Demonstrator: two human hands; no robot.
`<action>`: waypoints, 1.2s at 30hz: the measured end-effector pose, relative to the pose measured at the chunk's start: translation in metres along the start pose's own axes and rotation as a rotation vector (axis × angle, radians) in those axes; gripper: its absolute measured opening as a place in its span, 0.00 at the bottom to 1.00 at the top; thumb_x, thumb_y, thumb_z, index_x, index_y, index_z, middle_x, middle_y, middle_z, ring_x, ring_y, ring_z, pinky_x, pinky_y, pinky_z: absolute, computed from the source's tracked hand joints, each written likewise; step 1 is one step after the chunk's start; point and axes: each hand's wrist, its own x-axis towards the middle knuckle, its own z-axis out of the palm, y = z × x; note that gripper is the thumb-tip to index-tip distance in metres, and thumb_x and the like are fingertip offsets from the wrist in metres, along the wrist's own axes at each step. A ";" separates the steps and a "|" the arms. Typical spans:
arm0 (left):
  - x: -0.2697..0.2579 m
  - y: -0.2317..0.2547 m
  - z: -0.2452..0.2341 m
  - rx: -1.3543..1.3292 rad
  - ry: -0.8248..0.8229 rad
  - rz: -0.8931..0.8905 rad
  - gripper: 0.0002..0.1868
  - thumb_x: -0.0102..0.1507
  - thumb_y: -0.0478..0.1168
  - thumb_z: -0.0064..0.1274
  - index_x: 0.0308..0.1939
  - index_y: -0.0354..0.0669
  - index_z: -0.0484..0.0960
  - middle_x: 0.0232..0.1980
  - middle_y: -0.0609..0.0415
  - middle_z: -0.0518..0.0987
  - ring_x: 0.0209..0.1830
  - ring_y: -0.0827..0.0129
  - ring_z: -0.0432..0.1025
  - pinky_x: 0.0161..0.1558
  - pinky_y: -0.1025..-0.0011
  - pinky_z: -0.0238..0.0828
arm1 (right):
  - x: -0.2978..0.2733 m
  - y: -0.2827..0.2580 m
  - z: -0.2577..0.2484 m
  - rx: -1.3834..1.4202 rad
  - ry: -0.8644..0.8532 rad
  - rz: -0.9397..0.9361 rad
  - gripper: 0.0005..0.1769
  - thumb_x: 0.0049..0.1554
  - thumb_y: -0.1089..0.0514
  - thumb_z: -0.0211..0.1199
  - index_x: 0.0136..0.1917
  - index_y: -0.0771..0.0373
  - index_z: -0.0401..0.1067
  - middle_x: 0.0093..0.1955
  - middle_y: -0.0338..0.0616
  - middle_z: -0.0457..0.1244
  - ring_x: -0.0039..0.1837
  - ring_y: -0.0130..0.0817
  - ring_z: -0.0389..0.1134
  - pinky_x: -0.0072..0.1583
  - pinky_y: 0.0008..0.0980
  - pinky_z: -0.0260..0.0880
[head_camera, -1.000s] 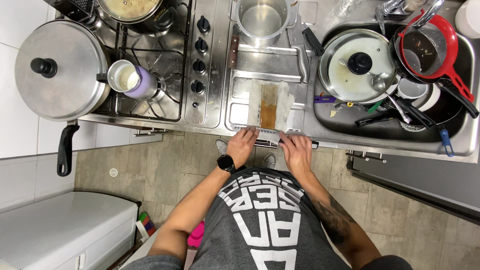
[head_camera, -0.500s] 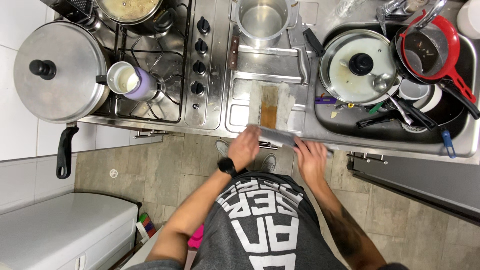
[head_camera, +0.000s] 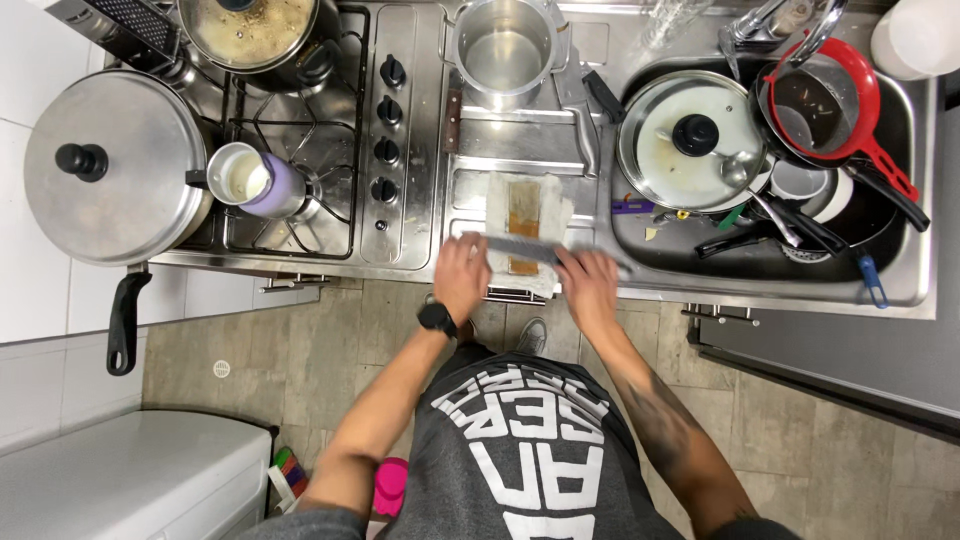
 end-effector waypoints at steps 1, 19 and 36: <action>-0.004 0.015 -0.008 0.002 0.000 0.000 0.19 0.64 0.38 0.48 0.59 0.40 0.80 0.59 0.41 0.76 0.60 0.49 0.71 0.67 0.49 0.64 | -0.017 0.005 -0.009 0.001 0.001 0.000 0.17 0.64 0.44 0.60 0.62 0.48 0.77 0.43 0.40 0.65 0.52 0.40 0.68 0.62 0.44 0.63; 0.002 0.081 -0.037 -0.161 -0.318 0.071 0.29 0.69 0.48 0.35 0.69 0.36 0.72 0.70 0.39 0.73 0.75 0.50 0.62 0.79 0.46 0.43 | -0.131 0.023 -0.041 -0.093 -0.223 0.158 0.18 0.65 0.44 0.58 0.62 0.52 0.76 0.43 0.43 0.65 0.50 0.43 0.69 0.56 0.43 0.65; -0.017 0.091 -0.025 -0.183 -0.186 0.188 0.29 0.66 0.46 0.42 0.68 0.33 0.72 0.71 0.38 0.71 0.76 0.49 0.61 0.78 0.48 0.45 | -0.154 -0.001 -0.061 0.079 -0.222 0.204 0.22 0.64 0.53 0.60 0.70 0.57 0.71 0.47 0.45 0.64 0.52 0.45 0.69 0.55 0.41 0.71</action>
